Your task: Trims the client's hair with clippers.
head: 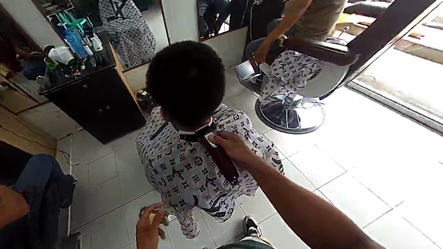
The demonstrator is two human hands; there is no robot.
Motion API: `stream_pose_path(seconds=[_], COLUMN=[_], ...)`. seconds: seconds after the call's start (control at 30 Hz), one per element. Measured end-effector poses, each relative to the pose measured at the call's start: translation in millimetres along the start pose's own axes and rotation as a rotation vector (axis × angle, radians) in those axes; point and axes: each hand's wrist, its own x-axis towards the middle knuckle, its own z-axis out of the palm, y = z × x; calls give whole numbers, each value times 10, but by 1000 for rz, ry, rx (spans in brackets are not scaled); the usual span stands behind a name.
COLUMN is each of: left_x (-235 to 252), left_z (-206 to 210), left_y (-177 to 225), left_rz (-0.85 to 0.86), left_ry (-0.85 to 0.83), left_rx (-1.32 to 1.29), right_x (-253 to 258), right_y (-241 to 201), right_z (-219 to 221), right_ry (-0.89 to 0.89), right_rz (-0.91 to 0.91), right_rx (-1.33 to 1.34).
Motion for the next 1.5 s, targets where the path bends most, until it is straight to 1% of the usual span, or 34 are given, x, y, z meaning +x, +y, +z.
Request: stream_pose_path(seconds=[0.07, 0.13, 0.23, 0.43, 0.53, 0.67, 0.77, 0.83, 0.9, 0.97, 1.0, 1.03, 1.07, 1.13, 1.17, 1.2, 1.23, 1.27, 1.3, 1.33, 1.37, 1.4, 1.43, 1.47, 1.5], left_x=[-198, -348, -491, -469, -425, -407, -407, -420, -399, -326, -302, -291, -289, -241, -205, -176, -133, -33, 89, 192, 271, 343, 410, 475, 536], left_z=[-159, -257, -318, -337, -342, -377, -365, -320, -278, -225, -162, -58, 76, 399, 560, 712, 841, 958, 1077, 1193, 1302, 1429, 1582, 1745, 1882], left_y=[-344, -594, -782, -684, -649, -637, -634, -594, -530, -472, -447, -417, -384, -302, -212, -62, 166, 407, 607, 786, 972, 1142, 1295, 1446, 1600], left_rz=[-113, -217, -273, -189, -170, -173, -179, -182, -187, -143, -79, 25, 170, 565, 709, 728, 592, 410, 311, 360, 495, 620, 671, 621, 481], left_ry=[23, 35, -10, -100, -108, -108, -107, -126, -166, -178, -160, -122, -64, 71, 89, 19, -168, -399, -580, -680, -678, -597, -501, -452, -447], left_rx=[-17, -12, 2, 77, 84, 100, 93, 75, 69, 116, 193, 296, 393, 519, 531, 512, 441, 347, 290, 274, 264, 187, 33, -140, -256], right_x=[33, 39, 16, 21, 18, 15, 36, -68, -317, -544, -632, -701, -745, -778, -794, -802, -795, -781, -763, -741, -697, -643, -597, -565, -534], right_y=[36, 53, 60, 62, 50, 29, 37, 78, 208, 333, 389, 450, 510, 600, 634, 661, 686, 705, 730, 741, 748, 730, 711, 693, 677], right_z=[77, 150, 245, 269, 284, 299, 333, 273, 174, 187, 186, 159, 112, -7, -80, -164, -253, -336, -416, -492, -568, -643, -720, -799, -873], right_ry=[39, 81, 137, 160, 163, 158, 141, 101, 112, 203, 256, 304, 326, 347, 341, 327, 306, 275, 236, 196, 161, 130, 111, 100, 93], right_rz=[19, 10, -32, -23, -48, 0, -37, -48, -14, 31, 69, 98, 114, 136, 138, 136, 131, 122, 107, 94, 81, 77, 85, 101, 115], right_rx=[-46, -65, -70, -69, -47, -49, 9, 30, 97, 234, 295, 337, 367, 391, 386, 383, 391, 395, 395, 386, 388, 384, 378, 376, 378])
